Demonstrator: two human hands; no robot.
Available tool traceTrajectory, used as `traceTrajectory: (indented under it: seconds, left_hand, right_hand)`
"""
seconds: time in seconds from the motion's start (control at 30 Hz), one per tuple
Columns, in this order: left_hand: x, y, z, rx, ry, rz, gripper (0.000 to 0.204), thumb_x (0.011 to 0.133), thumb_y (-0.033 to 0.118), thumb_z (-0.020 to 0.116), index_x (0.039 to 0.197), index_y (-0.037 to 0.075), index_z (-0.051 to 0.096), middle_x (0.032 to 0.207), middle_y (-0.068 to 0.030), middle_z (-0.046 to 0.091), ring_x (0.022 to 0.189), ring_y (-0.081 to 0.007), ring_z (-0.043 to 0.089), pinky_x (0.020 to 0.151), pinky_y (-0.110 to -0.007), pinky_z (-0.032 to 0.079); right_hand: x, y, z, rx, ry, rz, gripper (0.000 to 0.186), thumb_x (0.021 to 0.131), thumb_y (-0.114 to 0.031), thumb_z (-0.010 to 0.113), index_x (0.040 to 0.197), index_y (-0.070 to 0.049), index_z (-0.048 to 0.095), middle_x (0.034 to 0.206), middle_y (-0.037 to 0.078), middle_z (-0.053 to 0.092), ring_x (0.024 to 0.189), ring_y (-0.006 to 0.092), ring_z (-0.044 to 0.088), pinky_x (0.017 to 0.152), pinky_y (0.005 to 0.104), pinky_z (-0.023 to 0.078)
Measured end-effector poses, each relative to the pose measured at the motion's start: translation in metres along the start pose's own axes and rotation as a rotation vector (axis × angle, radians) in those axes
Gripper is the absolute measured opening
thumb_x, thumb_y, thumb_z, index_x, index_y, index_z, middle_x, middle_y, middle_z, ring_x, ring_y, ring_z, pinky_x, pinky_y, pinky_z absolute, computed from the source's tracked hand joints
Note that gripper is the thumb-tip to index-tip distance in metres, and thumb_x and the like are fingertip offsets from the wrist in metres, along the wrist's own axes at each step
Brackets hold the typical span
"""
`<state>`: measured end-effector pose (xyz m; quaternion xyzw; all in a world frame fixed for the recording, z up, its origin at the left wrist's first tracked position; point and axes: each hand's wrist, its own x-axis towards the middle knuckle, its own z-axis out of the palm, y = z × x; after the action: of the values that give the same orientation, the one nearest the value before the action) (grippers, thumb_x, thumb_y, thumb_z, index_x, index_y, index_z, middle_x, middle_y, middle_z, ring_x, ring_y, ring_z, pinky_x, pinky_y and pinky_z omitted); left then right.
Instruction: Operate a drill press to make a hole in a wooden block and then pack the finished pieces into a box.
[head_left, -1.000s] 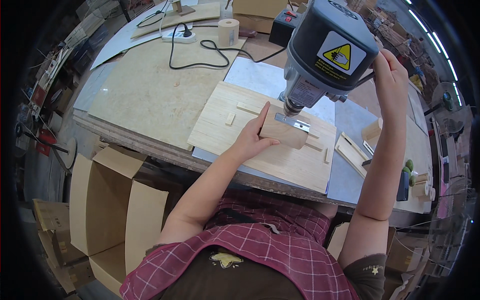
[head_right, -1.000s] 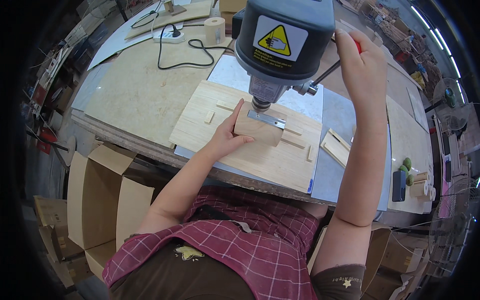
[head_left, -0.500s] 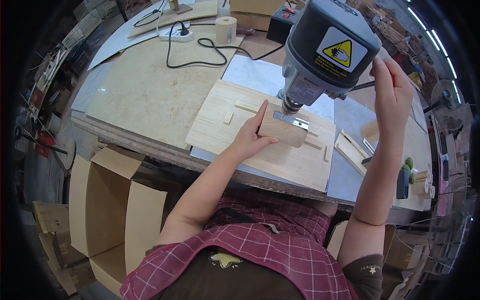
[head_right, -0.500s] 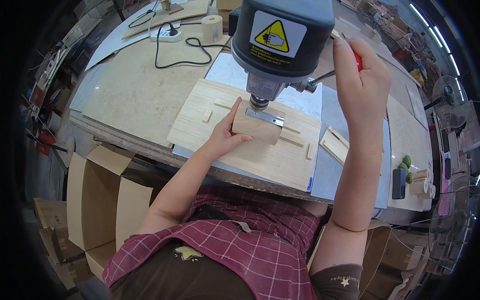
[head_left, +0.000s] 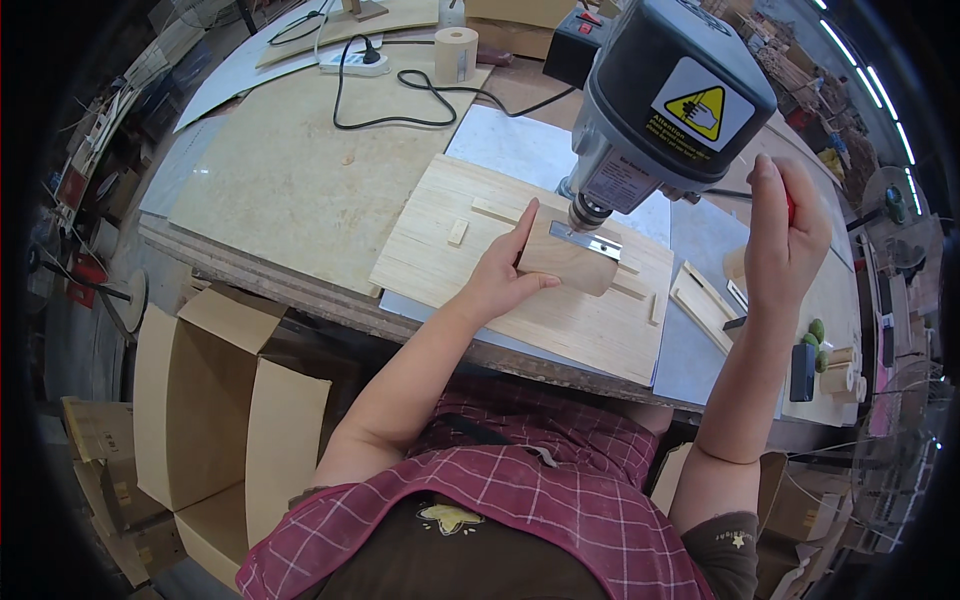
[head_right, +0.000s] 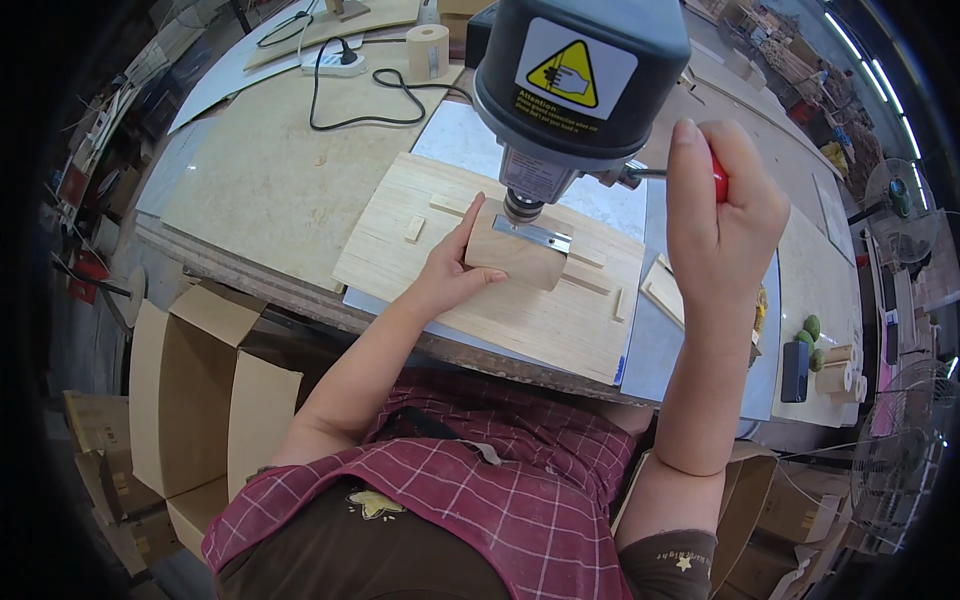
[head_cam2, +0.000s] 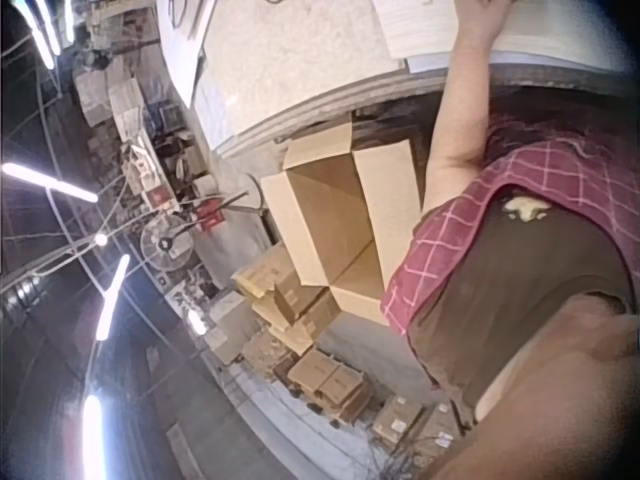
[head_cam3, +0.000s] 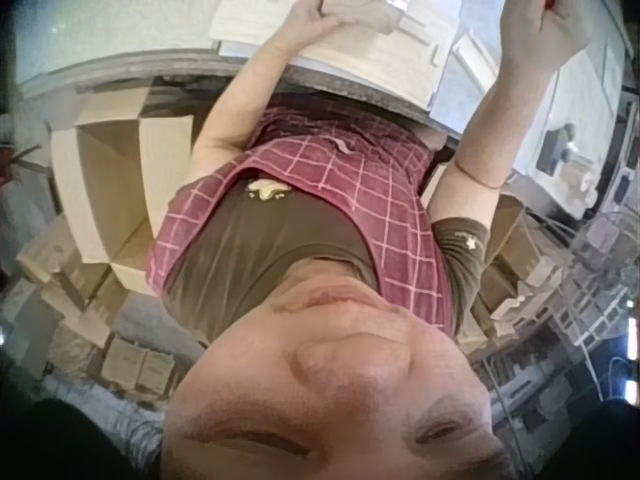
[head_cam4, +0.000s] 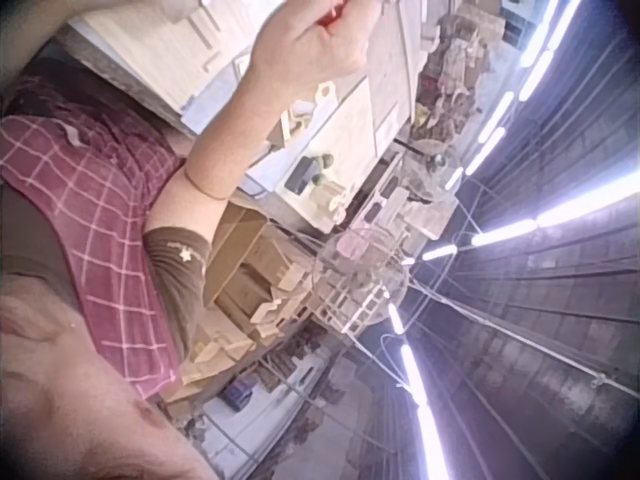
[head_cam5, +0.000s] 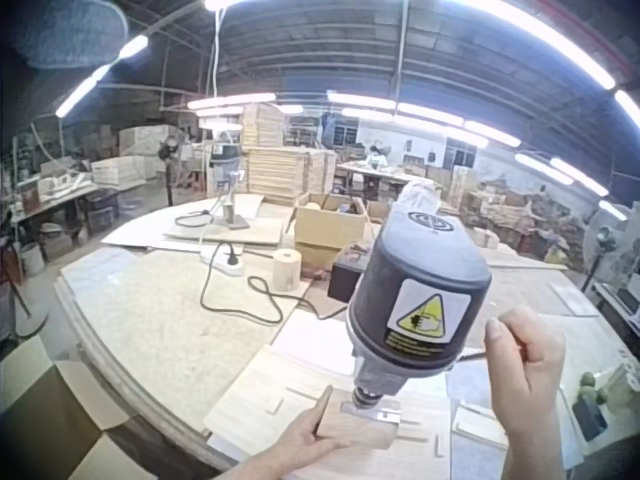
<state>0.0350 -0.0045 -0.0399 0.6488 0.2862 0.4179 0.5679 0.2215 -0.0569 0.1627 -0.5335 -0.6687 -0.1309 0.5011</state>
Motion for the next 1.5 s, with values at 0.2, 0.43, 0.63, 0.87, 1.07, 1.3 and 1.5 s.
traceTrajectory:
  seconds: [0.2,0.43,0.63,0.87,1.07,1.3,1.5]
  left_hand:
    - [0.000,-0.003,-0.001,0.028,-0.001,0.014,0.097,0.066,0.002,0.070,0.140,0.010,0.009,0.106,-0.0165,0.055,0.096,-0.0213,0.054,0.084,-0.028,0.042]
    - [0.000,-0.002,-0.001,0.018,0.004,-0.001,0.097,0.066,0.002,0.070,0.140,0.011,0.009,0.107,-0.0166,0.054,0.097,-0.0219,0.054,0.085,-0.028,0.042]
    - [0.000,-0.005,-0.001,0.003,0.004,0.006,0.097,0.065,0.002,0.070,0.140,0.011,0.009,0.107,-0.0168,0.054,0.098,-0.0221,0.053,0.085,-0.028,0.041]
    - [0.000,-0.006,-0.001,0.028,0.009,0.014,0.097,0.065,0.004,0.071,0.140,0.012,0.010,0.107,-0.0170,0.054,0.098,-0.0224,0.053,0.086,-0.029,0.041]
    - [-0.001,-0.005,-0.001,0.019,0.003,0.011,0.097,0.065,0.004,0.071,0.140,0.012,0.010,0.107,-0.0172,0.054,0.097,-0.0227,0.053,0.085,-0.029,0.042]
    - [0.001,-0.008,-0.002,0.007,-0.002,0.001,0.097,0.065,0.004,0.071,0.140,0.012,0.010,0.107,-0.0171,0.054,0.097,-0.0227,0.054,0.084,-0.029,0.042]
    - [0.000,-0.006,-0.001,0.003,-0.001,-0.008,0.097,0.066,0.003,0.071,0.140,0.013,0.009,0.108,-0.0164,0.054,0.099,-0.0221,0.053,0.085,-0.029,0.042]
  right_hand:
    - [-0.008,-0.004,-0.001,0.024,-0.018,-0.018,0.018,0.084,-0.011,0.052,0.069,-0.001,0.051,0.057,0.004,0.047,0.052,0.0085,0.043,0.048,0.0223,0.033]
    - [-0.015,-0.008,0.000,0.021,-0.012,-0.039,0.017,0.084,-0.010,0.051,0.069,-0.002,0.052,0.056,0.004,0.046,0.051,0.0089,0.042,0.047,0.0223,0.032]
    - [-0.018,-0.008,-0.001,0.023,-0.015,-0.051,0.016,0.083,-0.009,0.052,0.068,-0.002,0.052,0.055,0.004,0.046,0.048,0.0095,0.042,0.045,0.0221,0.031]
    - [-0.022,-0.013,-0.002,-0.030,-0.012,-0.047,0.015,0.081,-0.007,0.054,0.067,-0.002,0.052,0.054,0.006,0.045,0.046,0.0105,0.041,0.043,0.0231,0.031]
    - [-0.025,-0.013,-0.002,-0.030,-0.016,-0.065,0.015,0.080,-0.007,0.054,0.067,-0.001,0.052,0.054,0.007,0.047,0.043,0.0125,0.041,0.042,0.0241,0.031]
    - [-0.032,-0.014,-0.001,-0.073,-0.021,-0.096,0.012,0.078,-0.004,0.055,0.067,0.000,0.052,0.055,0.008,0.049,0.043,0.0152,0.044,0.042,0.0247,0.033]
    - [-0.040,-0.014,0.001,-0.033,-0.036,-0.089,0.012,0.077,-0.003,0.055,0.067,0.001,0.051,0.055,0.009,0.049,0.044,0.0174,0.045,0.042,0.0260,0.033]
